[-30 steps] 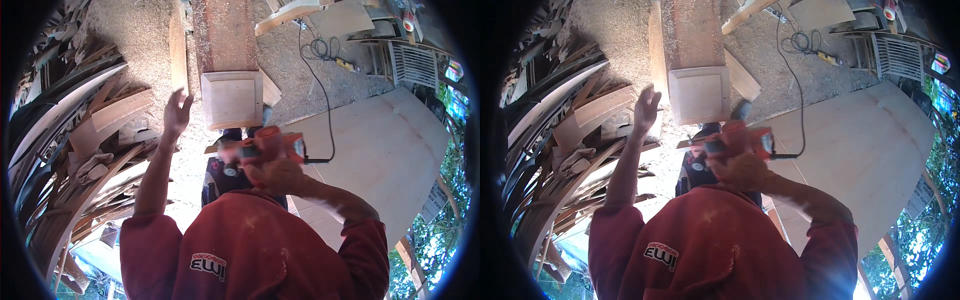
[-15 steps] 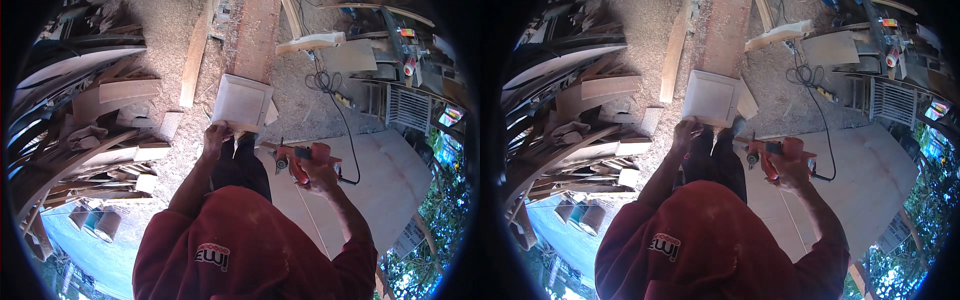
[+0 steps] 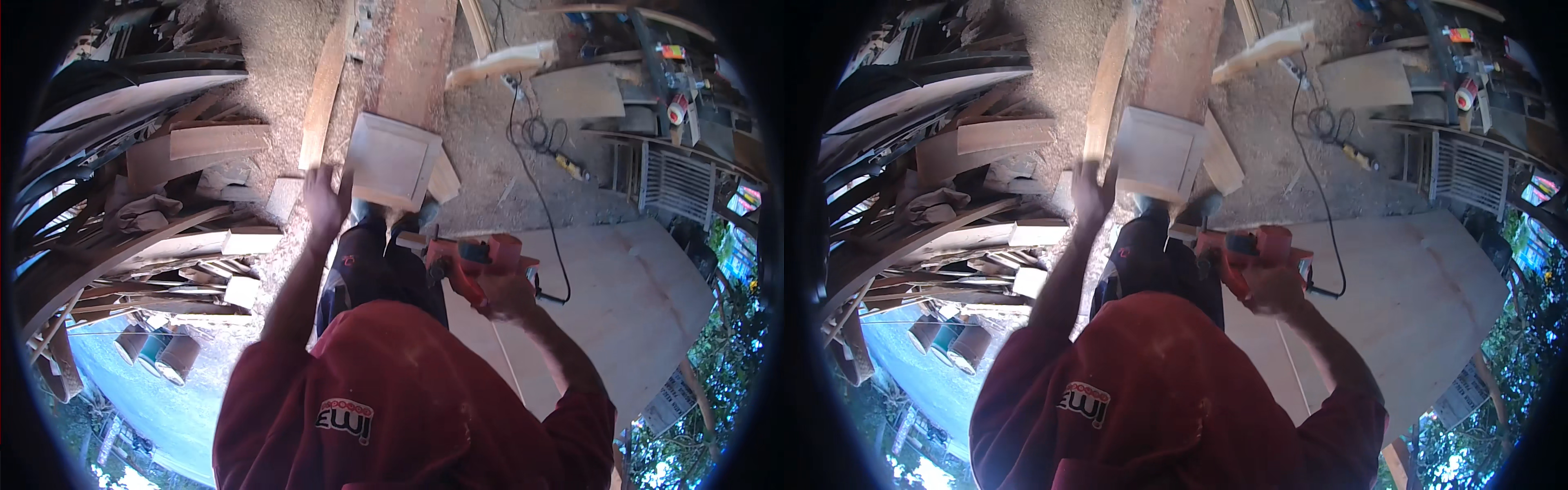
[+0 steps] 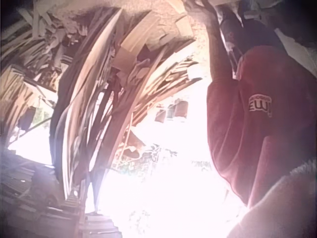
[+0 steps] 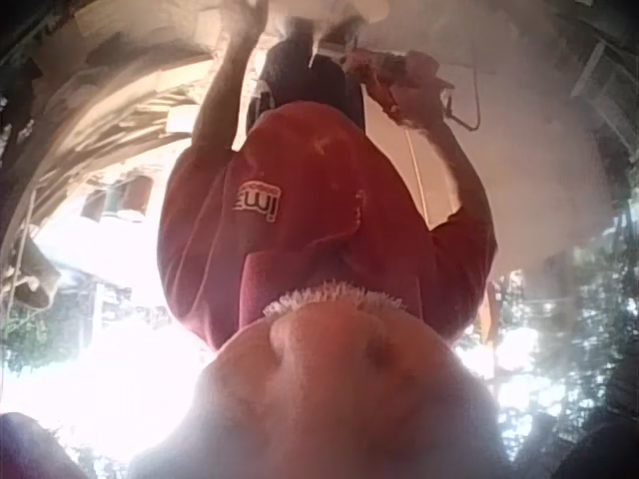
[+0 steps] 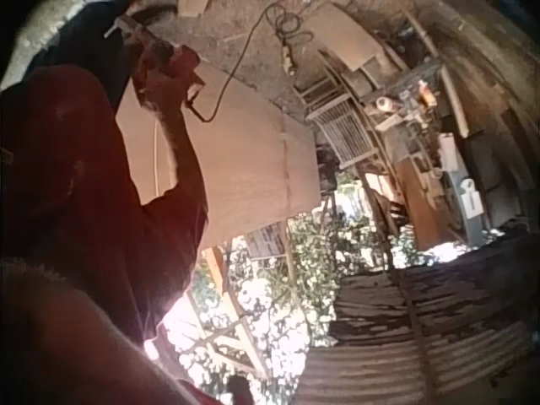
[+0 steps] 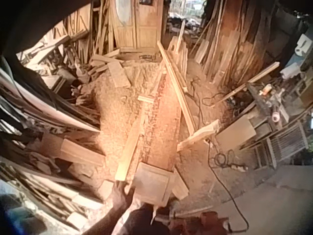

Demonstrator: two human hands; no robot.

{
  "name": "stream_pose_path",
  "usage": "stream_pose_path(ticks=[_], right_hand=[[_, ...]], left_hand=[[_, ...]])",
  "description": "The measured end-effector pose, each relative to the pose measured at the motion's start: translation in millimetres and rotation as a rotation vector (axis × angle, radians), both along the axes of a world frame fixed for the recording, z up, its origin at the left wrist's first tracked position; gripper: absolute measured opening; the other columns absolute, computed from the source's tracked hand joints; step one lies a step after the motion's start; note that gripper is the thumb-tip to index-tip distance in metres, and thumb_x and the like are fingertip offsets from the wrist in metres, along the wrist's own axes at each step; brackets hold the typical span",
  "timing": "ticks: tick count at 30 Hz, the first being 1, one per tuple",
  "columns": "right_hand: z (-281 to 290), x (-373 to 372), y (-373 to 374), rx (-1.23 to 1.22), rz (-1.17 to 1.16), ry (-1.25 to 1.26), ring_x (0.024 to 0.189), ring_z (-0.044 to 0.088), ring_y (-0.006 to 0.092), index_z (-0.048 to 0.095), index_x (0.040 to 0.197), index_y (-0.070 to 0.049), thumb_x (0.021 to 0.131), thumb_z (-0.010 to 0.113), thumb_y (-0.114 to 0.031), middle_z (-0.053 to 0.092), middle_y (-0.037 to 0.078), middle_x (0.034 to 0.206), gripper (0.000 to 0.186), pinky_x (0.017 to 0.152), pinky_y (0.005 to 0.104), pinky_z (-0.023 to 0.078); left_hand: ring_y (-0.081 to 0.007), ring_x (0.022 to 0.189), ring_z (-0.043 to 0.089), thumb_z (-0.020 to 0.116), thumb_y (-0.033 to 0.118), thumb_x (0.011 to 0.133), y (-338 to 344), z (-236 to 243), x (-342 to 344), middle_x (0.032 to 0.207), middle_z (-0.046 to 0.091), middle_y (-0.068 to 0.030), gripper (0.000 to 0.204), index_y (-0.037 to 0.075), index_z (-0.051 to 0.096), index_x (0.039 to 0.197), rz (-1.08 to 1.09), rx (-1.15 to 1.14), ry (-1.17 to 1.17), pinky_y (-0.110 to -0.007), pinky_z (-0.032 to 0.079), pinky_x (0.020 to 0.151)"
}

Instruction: The person prepares a small wooden panel using a jointer and a handheld planer, then fits and hammers decorative trim pieces onto the edges of a larger wooden structure.

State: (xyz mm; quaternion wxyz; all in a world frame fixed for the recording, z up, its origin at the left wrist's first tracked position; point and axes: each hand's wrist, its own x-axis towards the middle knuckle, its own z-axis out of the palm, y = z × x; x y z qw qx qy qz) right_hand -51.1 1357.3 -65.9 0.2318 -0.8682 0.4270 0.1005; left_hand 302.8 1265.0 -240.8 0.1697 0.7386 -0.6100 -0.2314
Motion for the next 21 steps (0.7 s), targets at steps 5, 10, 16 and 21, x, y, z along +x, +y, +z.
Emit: stream_pose_path(ticks=[5, 10, 16, 21], right_hand=[[-4, 12, 8, 0.224, -0.021, -0.025, 0.057, 0.065, 0.0285, 0.059, 0.074, -0.011, 0.078, 0.069, -0.031, 0.063, 0.008, 0.065, 0.022, 0.05, 0.0438, 0.051], [-20, 44, 12, 0.197, -0.17, -0.262, 0.06, 0.066, 0.0275, 0.061, 0.081, -0.014, 0.078, 0.071, -0.036, 0.063, 0.006, 0.067, 0.025, 0.053, 0.0422, 0.052], [-33, 75, -19, 0.172, -0.182, -0.344, 0.061, 0.066, 0.0265, 0.06, 0.085, -0.014, 0.074, 0.076, -0.046, 0.064, 0.006, 0.069, 0.037, 0.054, 0.0414, 0.051], [-42, 75, -33, 0.145, -0.219, -0.346, 0.064, 0.067, 0.0256, 0.063, 0.088, -0.012, 0.07, 0.08, -0.042, 0.065, 0.005, 0.072, 0.039, 0.058, 0.0404, 0.053]], left_hand=[[-0.0328, 0.131, 0.043, 0.073, 0.037, 0.084, -118, 29, -29, 0.138, 0.048, -0.0128, 0.059, 0.018, 0.053, 0.136, -0.694, -0.019, -0.125, -0.044, 0.038, 0.109], [-0.0307, 0.14, 0.034, 0.073, 0.042, 0.083, -115, 17, -35, 0.149, 0.039, -0.0089, 0.067, 0.029, 0.047, 0.145, -0.864, 0.08, -0.322, -0.046, 0.032, 0.114], [-0.0313, 0.138, 0.036, 0.069, 0.041, 0.085, -119, 16, -39, 0.15, 0.039, -0.0093, 0.064, 0.035, 0.047, 0.145, -0.926, 0.043, -0.272, -0.045, 0.031, 0.115], [-0.0306, 0.137, 0.037, 0.067, 0.04, 0.086, -123, 11, -39, 0.149, 0.04, -0.0094, 0.056, 0.037, 0.053, 0.14, -1.01, 0.134, -0.207, -0.044, 0.031, 0.115]])
